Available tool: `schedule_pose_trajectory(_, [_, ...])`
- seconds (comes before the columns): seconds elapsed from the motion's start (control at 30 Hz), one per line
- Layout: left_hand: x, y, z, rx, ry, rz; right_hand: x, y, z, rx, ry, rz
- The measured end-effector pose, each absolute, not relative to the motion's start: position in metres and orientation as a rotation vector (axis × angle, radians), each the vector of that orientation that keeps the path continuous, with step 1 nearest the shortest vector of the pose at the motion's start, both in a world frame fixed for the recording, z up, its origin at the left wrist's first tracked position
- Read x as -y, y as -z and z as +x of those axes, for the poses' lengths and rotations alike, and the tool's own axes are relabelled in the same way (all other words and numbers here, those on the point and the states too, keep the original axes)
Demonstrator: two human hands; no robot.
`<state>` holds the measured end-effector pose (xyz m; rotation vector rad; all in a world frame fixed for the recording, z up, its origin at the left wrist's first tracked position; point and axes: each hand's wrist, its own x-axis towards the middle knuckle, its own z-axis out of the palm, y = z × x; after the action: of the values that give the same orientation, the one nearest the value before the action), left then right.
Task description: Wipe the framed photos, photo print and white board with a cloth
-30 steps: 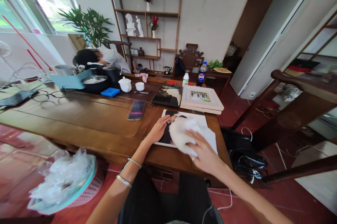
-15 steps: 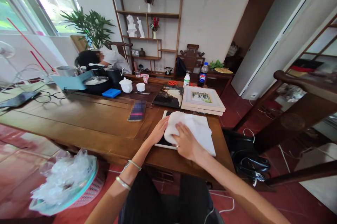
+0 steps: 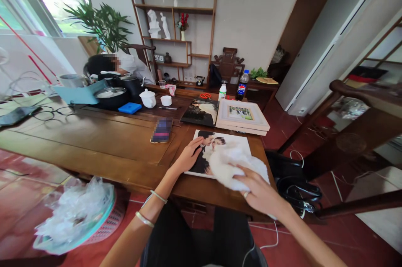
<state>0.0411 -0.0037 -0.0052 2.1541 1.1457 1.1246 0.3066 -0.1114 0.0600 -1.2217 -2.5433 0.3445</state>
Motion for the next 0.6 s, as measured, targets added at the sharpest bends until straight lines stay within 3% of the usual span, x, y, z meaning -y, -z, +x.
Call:
schedule_pose_trajectory(0.23, [0.000,0.010,0.040,-1.155,-1.120,2.171,0.025,-0.051,0.330,2.197,-0.389,-1.395])
schedule_pose_trajectory(0.6, [-0.002,0.011,0.038,-1.193,-1.131,2.197,-0.042,-0.068,0.210,2.302,-0.608,-1.151])
